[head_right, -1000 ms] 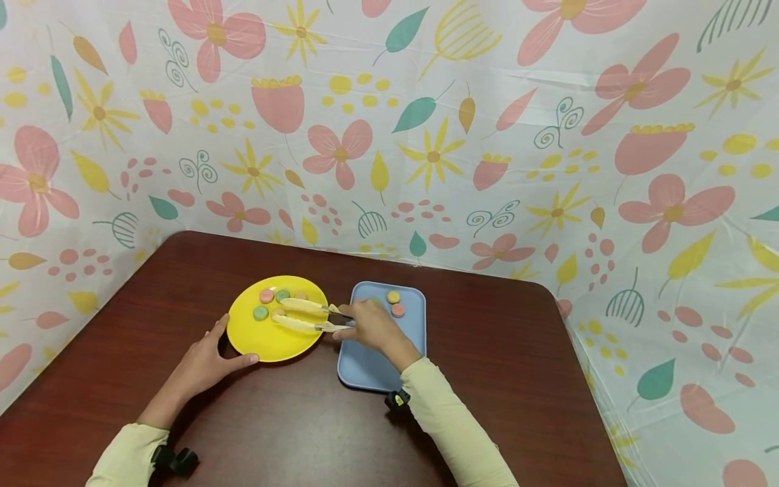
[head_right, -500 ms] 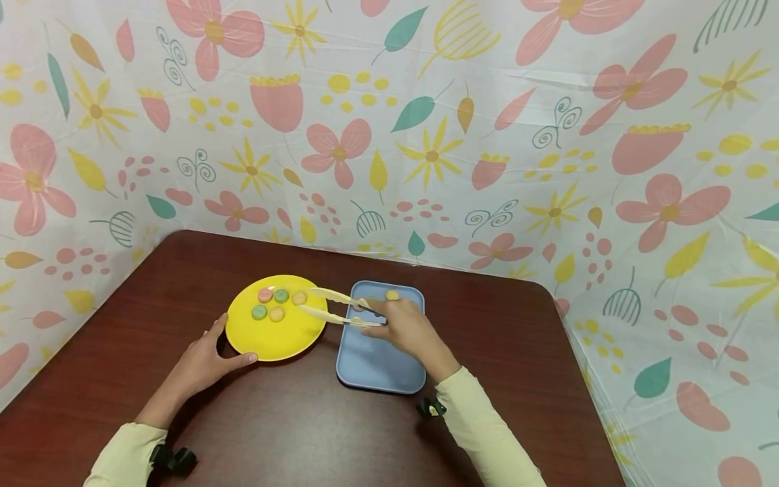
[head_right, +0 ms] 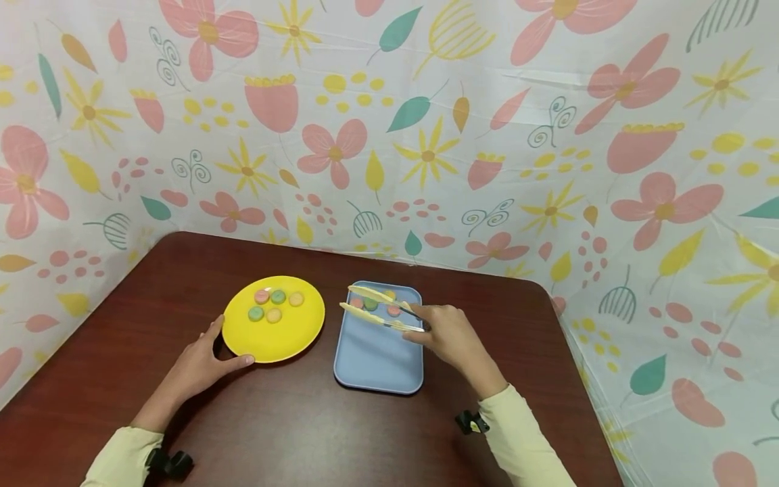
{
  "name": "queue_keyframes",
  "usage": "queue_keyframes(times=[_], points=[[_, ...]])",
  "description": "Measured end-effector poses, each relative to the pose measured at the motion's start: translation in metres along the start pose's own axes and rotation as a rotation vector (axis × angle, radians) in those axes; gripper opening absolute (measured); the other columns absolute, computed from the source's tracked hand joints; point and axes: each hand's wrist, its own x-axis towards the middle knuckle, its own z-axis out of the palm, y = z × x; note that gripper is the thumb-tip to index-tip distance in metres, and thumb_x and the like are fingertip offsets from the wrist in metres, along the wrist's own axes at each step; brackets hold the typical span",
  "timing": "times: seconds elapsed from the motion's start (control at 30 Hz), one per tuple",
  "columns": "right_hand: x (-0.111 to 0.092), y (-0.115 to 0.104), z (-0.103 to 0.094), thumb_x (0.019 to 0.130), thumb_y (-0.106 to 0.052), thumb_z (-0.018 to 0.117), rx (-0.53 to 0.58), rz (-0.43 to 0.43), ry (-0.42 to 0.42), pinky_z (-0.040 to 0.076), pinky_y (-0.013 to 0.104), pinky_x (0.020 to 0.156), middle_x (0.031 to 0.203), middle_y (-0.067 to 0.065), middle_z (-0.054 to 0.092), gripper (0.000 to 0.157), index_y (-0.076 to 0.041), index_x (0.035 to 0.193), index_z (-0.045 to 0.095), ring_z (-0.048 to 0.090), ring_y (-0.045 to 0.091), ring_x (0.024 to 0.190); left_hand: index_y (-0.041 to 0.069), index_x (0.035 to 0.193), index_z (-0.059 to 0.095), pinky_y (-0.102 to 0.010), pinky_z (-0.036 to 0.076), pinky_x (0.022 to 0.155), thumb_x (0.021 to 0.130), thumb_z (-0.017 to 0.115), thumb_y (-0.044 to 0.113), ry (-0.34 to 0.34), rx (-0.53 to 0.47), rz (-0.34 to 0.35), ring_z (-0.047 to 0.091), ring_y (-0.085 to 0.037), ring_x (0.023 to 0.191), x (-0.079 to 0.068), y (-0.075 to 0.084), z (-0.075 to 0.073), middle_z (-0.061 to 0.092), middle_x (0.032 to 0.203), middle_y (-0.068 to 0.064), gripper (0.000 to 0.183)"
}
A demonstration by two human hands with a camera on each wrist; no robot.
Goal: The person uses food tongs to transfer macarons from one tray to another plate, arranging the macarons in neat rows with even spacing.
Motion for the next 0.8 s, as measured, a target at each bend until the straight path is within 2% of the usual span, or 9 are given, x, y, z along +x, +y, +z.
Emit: queue_keyframes(times=[0.1, 0.2, 0.37, 0.63, 0.8], points=[[-0.008, 0.011, -0.002, 0.086, -0.038, 0.082, -0.023, 0.006, 0.024, 0.051, 0.032, 0.064, 0.108, 0.011, 0.077, 0.057, -0.006, 0.131, 0.071, 0.065, 0.012, 0.075, 0.001, 0.164, 0.003, -0.078, 0.020, 0.111, 0.078, 0.077, 0.069, -0.002, -0.003, 0.001, 0.013, -0.062, 0.147, 0.000, 0.000, 0.000, 0.012, 0.164, -0.036, 0.132], [-0.015, 0.022, -0.003, 0.087, -0.037, 0.082, -0.028, 0.028, 0.036, 0.054, 0.039, 0.069, 0.119, 0.016, 0.074, 0.059, -0.004, 0.133, 0.069, 0.070, 0.020, 0.083, 0.001, 0.164, 0.004, -0.079, 0.019, 0.111, 0.079, 0.077, 0.068, 0.000, -0.003, 0.001, 0.013, -0.063, 0.146, 0.000, 0.001, -0.001, 0.012, 0.164, -0.036, 0.131], [-0.023, 0.039, -0.002, 0.087, -0.034, 0.083, -0.032, 0.080, 0.035, 0.055, 0.043, 0.069, 0.119, 0.019, 0.073, 0.060, -0.002, 0.134, 0.067, 0.069, 0.022, 0.085, -0.001, 0.163, 0.004, -0.078, 0.019, 0.111, 0.079, 0.078, 0.067, -0.001, -0.002, -0.001, 0.013, -0.063, 0.146, -0.001, 0.002, -0.001, 0.013, 0.164, -0.036, 0.130], [-0.028, 0.058, 0.003, 0.085, -0.031, 0.085, -0.041, 0.122, 0.025, 0.046, 0.036, 0.062, 0.112, 0.021, 0.074, 0.061, 0.001, 0.134, 0.067, 0.054, 0.018, 0.071, -0.001, 0.163, 0.005, -0.078, 0.020, 0.111, 0.079, 0.077, 0.067, 0.000, -0.002, -0.002, 0.013, -0.062, 0.147, -0.001, 0.002, -0.001, 0.012, 0.164, -0.035, 0.130], [-0.028, 0.065, 0.008, 0.085, -0.031, 0.084, -0.037, 0.131, 0.011, 0.045, 0.035, 0.060, 0.110, 0.020, 0.074, 0.061, 0.002, 0.133, 0.066, 0.053, 0.018, 0.070, -0.002, 0.163, 0.005, -0.077, 0.021, 0.112, 0.079, 0.078, 0.067, 0.000, 0.002, -0.003, 0.013, -0.062, 0.147, -0.001, 0.003, -0.001, 0.012, 0.164, -0.035, 0.130]])
